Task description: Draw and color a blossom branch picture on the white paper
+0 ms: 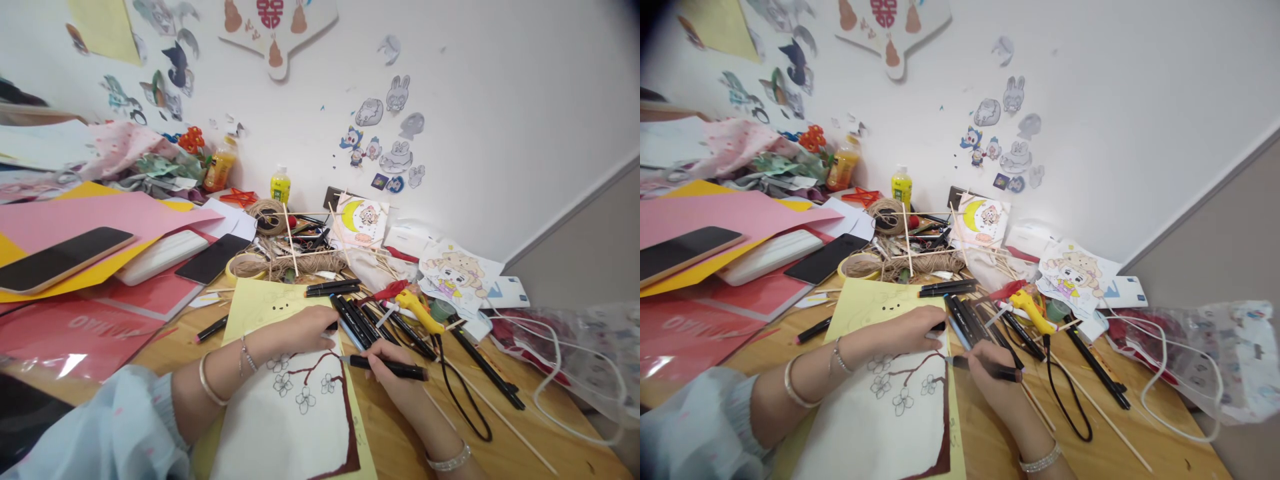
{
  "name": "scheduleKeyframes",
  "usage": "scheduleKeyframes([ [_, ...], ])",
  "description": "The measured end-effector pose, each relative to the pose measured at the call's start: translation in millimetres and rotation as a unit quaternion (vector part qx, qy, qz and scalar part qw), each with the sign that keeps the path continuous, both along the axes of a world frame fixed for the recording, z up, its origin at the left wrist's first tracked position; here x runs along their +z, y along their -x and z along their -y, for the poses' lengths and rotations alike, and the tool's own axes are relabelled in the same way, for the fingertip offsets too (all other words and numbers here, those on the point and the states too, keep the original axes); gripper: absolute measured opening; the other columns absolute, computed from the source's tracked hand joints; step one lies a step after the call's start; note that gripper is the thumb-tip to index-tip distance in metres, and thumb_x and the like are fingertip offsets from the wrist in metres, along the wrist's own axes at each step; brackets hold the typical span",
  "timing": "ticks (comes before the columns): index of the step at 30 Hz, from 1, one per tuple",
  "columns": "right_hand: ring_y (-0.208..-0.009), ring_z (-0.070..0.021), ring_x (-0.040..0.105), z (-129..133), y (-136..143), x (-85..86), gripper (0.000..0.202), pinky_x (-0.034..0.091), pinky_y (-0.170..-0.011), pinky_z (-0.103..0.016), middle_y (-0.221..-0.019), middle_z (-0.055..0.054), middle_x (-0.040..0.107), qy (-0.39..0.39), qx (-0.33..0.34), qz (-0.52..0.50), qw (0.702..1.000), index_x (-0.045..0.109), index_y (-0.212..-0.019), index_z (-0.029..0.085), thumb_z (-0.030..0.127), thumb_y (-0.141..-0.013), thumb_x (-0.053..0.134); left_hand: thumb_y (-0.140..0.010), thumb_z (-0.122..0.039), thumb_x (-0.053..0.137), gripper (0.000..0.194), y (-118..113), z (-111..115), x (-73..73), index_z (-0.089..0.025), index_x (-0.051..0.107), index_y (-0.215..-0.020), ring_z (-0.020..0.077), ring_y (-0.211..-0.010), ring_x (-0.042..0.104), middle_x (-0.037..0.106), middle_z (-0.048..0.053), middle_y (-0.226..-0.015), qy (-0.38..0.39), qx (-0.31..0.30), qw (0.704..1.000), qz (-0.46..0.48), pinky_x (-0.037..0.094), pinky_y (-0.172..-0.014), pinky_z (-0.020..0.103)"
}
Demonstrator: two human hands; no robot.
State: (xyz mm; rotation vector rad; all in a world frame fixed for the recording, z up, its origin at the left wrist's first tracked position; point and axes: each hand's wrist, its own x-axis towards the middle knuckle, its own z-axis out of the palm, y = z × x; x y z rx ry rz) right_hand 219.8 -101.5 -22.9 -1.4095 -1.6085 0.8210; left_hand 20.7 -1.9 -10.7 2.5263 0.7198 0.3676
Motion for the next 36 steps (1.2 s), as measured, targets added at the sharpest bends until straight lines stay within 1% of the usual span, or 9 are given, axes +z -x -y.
scheduleKeyframes([
  [7, -0.051, -0.0160, 0.050, 0, -1, -1.2, 0.019, 0.036, -0.052, -0.028, -0.053, 0.003, 0.058, 0.004, 0.007, 0.007, 1.000, 0.059, -0.060, 0.023, 0.021, -0.077, 0.052, -0.068, -0.015, 0.059, 0.021, 0, 0, -0.6, -0.018, 0.057, -0.088, 0.0189, -0.079, 0.054, 0.060, 0.004, -0.089, -0.006, 0.003, 1.000, 0.000, 0.042, -0.071, 0.026],
  [11, -0.049, -0.0159, 0.049, 0, -3, -4.0, 0.018, 0.036, -0.051, -0.028, -0.053, 0.003, 0.058, 0.001, 0.011, -0.008, 1.000, 0.060, -0.061, 0.023, 0.022, -0.077, 0.052, -0.067, -0.015, 0.059, 0.021, 0, 1, 1.2, -0.018, 0.057, -0.088, 0.0191, -0.079, 0.054, 0.060, 0.004, -0.090, 0.001, 0.008, 1.000, -0.011, 0.042, -0.071, 0.027],
  [15, -0.049, -0.0158, 0.049, 0, -3, -4.1, 0.018, 0.036, -0.051, -0.027, -0.050, 0.003, 0.056, 0.007, 0.004, -0.021, 1.000, 0.060, -0.057, 0.023, 0.023, -0.074, 0.055, -0.068, -0.016, 0.059, 0.020, 0, 2, 3.4, -0.017, 0.057, -0.087, 0.0197, -0.080, 0.054, 0.060, 0.005, -0.090, -0.003, 0.012, 1.000, -0.022, 0.042, -0.072, 0.027],
  [19, -0.049, -0.0153, 0.048, 0, -3, -3.5, 0.019, 0.035, -0.051, -0.026, -0.050, 0.003, 0.055, 0.008, 0.003, -0.017, 1.000, 0.058, -0.057, 0.022, 0.023, -0.075, 0.054, -0.069, -0.015, 0.060, 0.022, -1, 4, 7.0, -0.016, 0.056, -0.090, 0.0209, -0.082, 0.055, 0.060, 0.007, -0.093, -0.007, 0.015, 0.999, -0.032, 0.043, -0.073, 0.028],
  [26, -0.049, -0.0140, 0.047, -1, -5, -5.9, 0.022, 0.036, -0.051, -0.026, -0.051, 0.003, 0.054, -0.010, 0.024, 0.011, 1.000, 0.055, -0.058, 0.021, 0.023, -0.079, 0.048, -0.070, -0.016, 0.060, 0.014, -1, 5, 10.5, -0.016, 0.055, -0.084, 0.0205, -0.080, 0.054, 0.060, 0.006, -0.090, -0.011, 0.016, 0.999, -0.050, 0.042, -0.072, 0.028],
  [31, -0.047, -0.0129, 0.046, -1, -4, -5.6, 0.022, 0.034, -0.049, -0.024, -0.050, 0.003, 0.054, 0.003, 0.023, -0.003, 1.000, 0.054, -0.058, 0.021, 0.022, -0.078, 0.048, -0.071, -0.017, 0.059, 0.013, 0, 5, 9.7, -0.017, 0.055, -0.082, 0.0206, -0.080, 0.055, 0.059, 0.006, -0.088, -0.019, 0.007, 0.999, -0.045, 0.042, -0.071, 0.028],
  [36, -0.047, -0.0128, 0.046, -2, -6, -7.9, 0.021, 0.034, -0.048, -0.024, -0.050, 0.003, 0.053, 0.014, 0.029, -0.011, 0.999, 0.054, -0.058, 0.020, 0.022, -0.078, 0.048, -0.071, -0.017, 0.059, 0.011, 0, 5, 10.4, -0.017, 0.055, -0.080, 0.0196, -0.077, 0.055, 0.059, 0.005, -0.085, -0.027, 0.012, 0.998, -0.055, 0.042, -0.068, 0.027],
])
